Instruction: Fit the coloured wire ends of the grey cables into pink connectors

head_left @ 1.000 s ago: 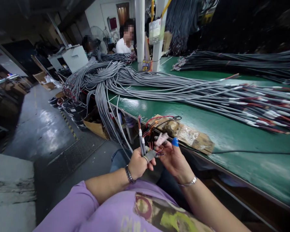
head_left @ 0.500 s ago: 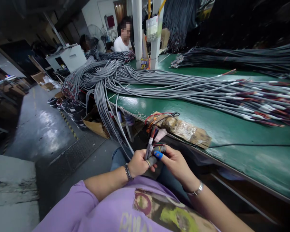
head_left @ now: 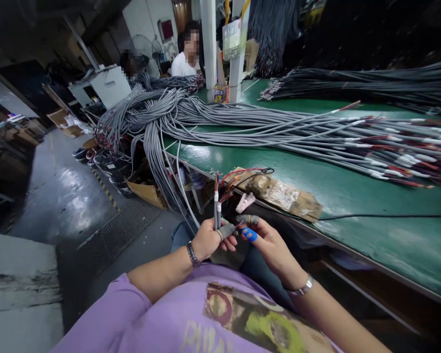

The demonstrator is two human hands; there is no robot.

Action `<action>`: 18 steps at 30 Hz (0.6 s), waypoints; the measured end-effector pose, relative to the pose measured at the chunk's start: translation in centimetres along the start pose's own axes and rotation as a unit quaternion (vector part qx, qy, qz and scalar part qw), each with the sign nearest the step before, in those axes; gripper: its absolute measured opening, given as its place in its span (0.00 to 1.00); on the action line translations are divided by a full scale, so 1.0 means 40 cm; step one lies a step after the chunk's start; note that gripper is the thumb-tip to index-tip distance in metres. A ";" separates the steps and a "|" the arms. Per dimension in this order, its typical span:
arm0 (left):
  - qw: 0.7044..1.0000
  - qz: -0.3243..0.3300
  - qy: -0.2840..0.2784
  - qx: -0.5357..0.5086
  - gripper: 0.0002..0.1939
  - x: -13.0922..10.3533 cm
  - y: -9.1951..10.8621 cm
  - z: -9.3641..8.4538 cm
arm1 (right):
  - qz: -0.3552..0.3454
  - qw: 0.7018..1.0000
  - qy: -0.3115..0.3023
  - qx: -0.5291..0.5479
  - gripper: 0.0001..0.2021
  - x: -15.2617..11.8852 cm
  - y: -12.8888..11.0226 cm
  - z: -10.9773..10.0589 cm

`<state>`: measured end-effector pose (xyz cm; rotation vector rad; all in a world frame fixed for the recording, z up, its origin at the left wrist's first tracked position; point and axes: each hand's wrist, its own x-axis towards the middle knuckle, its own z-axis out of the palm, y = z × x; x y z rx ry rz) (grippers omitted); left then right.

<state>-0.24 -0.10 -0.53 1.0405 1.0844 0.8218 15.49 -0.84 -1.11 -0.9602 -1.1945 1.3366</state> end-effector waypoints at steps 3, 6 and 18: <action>1.000 0.005 0.005 -0.015 0.26 0.000 0.001 0.005 | 0.003 0.999 0.047 0.005 0.13 -0.012 0.012 0.018; 1.000 0.002 -0.026 -0.014 0.27 -0.002 0.006 0.004 | 0.006 0.998 0.061 0.008 0.14 -0.013 0.013 0.026; 0.994 0.014 -0.071 0.080 0.26 -0.020 0.009 -0.006 | 0.075 0.997 -0.029 -0.009 0.17 0.030 -0.001 0.017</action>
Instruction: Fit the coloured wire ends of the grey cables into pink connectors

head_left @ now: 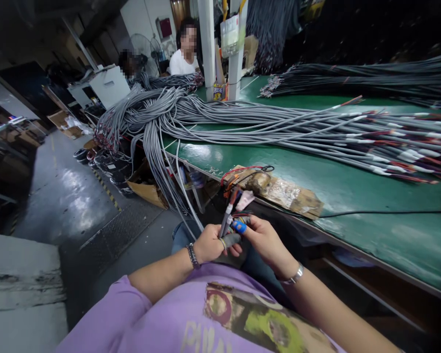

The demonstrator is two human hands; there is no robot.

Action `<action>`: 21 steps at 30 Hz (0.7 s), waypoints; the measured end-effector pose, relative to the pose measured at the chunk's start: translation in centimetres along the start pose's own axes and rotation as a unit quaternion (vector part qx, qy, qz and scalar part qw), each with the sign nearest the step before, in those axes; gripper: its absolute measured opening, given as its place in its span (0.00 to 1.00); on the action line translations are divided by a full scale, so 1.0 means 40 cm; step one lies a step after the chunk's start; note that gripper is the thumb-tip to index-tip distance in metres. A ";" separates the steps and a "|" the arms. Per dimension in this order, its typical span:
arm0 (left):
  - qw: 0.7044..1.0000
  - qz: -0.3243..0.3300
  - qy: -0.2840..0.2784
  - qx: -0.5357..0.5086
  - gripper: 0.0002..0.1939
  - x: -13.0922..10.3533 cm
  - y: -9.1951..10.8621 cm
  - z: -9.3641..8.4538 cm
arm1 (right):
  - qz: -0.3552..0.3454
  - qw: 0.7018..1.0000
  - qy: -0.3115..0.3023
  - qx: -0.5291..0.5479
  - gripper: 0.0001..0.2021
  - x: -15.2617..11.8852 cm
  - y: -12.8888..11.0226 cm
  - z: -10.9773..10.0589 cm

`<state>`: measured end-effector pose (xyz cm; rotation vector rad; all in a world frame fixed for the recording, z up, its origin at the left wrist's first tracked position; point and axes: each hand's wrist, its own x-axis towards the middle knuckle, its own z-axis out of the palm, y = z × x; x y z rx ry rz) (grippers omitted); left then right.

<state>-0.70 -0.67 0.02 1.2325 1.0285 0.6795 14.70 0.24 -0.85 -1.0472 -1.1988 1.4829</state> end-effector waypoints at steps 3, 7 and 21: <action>0.998 0.020 0.042 -0.037 0.26 0.001 -0.001 0.000 | -0.005 0.999 0.048 0.019 0.19 0.004 0.010 0.001; 0.993 0.031 0.086 -0.070 0.25 0.007 -0.006 -0.001 | -0.004 0.997 0.059 0.054 0.18 -0.003 0.018 0.008; 0.990 0.042 0.124 -0.052 0.23 0.005 -0.012 -0.001 | 0.000 0.998 0.043 0.045 0.16 -0.011 0.007 0.019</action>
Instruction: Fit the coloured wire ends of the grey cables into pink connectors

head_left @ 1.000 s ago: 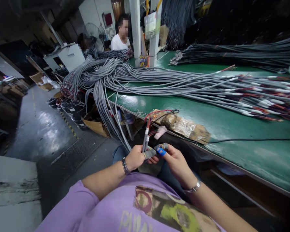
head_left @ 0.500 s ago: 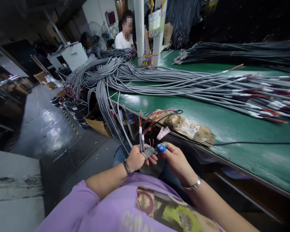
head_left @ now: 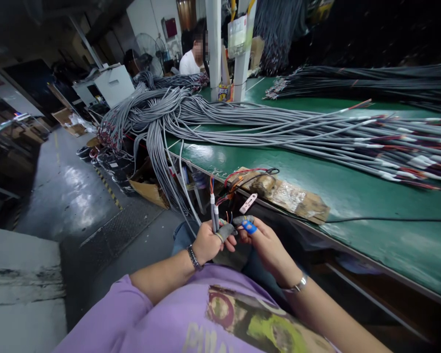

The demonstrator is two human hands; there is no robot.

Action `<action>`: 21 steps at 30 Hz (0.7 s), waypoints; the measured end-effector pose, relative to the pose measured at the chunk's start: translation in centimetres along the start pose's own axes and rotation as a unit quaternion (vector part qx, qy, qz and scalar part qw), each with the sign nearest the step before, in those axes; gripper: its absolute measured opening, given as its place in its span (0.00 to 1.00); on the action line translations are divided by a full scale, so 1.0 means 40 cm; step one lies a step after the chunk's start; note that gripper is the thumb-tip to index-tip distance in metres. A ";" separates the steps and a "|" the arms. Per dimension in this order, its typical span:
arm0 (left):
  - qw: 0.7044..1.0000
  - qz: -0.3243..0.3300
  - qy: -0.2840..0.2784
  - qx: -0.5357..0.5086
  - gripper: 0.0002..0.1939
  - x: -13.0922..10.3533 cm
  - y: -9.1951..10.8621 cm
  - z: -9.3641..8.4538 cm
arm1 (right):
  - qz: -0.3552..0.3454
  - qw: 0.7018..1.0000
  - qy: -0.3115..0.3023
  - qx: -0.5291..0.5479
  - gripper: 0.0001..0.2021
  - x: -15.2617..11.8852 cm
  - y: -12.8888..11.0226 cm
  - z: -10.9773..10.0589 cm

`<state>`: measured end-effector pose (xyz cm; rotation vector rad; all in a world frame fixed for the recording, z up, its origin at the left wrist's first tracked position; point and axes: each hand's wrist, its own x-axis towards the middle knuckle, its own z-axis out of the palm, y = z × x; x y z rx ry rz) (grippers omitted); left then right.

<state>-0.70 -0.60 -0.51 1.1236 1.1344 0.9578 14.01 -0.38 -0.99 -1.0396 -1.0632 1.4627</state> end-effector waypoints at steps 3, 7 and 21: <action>1.000 0.002 -0.013 0.029 0.22 -0.006 0.001 0.004 | 0.000 1.000 -0.019 -0.016 0.16 0.003 -0.019 0.017; 0.999 0.002 -0.015 0.052 0.21 -0.008 -0.009 0.002 | 0.002 1.000 -0.017 -0.024 0.17 0.006 -0.021 0.025; 1.000 0.002 0.002 -0.017 0.23 0.011 0.017 -0.017 | 0.056 0.977 0.060 0.199 0.15 0.026 0.021 -0.035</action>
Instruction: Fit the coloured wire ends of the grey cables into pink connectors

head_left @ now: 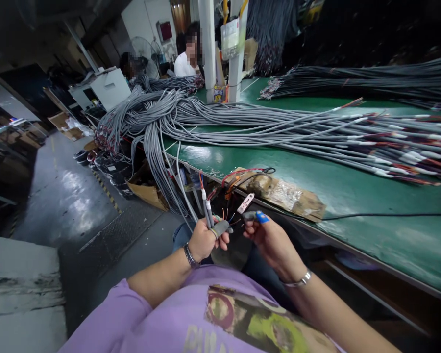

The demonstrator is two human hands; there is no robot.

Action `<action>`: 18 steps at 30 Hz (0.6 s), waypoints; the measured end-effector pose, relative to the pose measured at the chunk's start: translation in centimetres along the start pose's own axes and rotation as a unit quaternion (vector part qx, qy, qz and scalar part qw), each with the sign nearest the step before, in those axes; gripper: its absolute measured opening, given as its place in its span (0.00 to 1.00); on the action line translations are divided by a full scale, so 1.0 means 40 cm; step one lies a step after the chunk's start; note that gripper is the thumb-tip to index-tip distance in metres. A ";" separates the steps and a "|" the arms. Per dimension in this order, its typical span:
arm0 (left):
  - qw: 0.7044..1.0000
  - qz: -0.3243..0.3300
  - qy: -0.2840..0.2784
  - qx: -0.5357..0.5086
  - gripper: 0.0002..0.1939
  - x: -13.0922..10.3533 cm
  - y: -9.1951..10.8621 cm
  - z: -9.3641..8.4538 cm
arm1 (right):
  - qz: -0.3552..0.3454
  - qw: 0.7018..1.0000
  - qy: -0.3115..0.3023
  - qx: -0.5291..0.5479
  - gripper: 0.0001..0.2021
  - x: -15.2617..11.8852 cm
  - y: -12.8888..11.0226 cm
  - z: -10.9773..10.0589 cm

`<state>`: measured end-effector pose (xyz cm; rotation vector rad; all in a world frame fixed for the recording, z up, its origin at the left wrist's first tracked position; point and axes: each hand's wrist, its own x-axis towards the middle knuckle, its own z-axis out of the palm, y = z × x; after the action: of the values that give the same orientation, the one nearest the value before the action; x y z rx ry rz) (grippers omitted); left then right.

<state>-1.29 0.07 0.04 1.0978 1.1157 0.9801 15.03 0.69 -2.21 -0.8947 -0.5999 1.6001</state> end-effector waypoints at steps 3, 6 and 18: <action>0.999 0.000 -0.034 -0.020 0.23 0.008 0.008 -0.014 | 0.065 0.997 -0.014 0.038 0.16 0.022 -0.021 -0.020; 0.996 -0.018 -0.077 -0.045 0.23 0.015 0.018 -0.019 | 0.128 0.988 -0.064 0.057 0.18 0.041 -0.047 -0.014; 0.979 -0.066 -0.181 -0.060 0.22 0.071 0.037 -0.024 | -0.115 0.991 0.019 -0.059 0.21 0.068 -0.022 0.036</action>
<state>-1.81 3.27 0.91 1.0397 0.8113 0.6991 14.22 3.66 -1.30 -0.9063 -0.7484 1.3482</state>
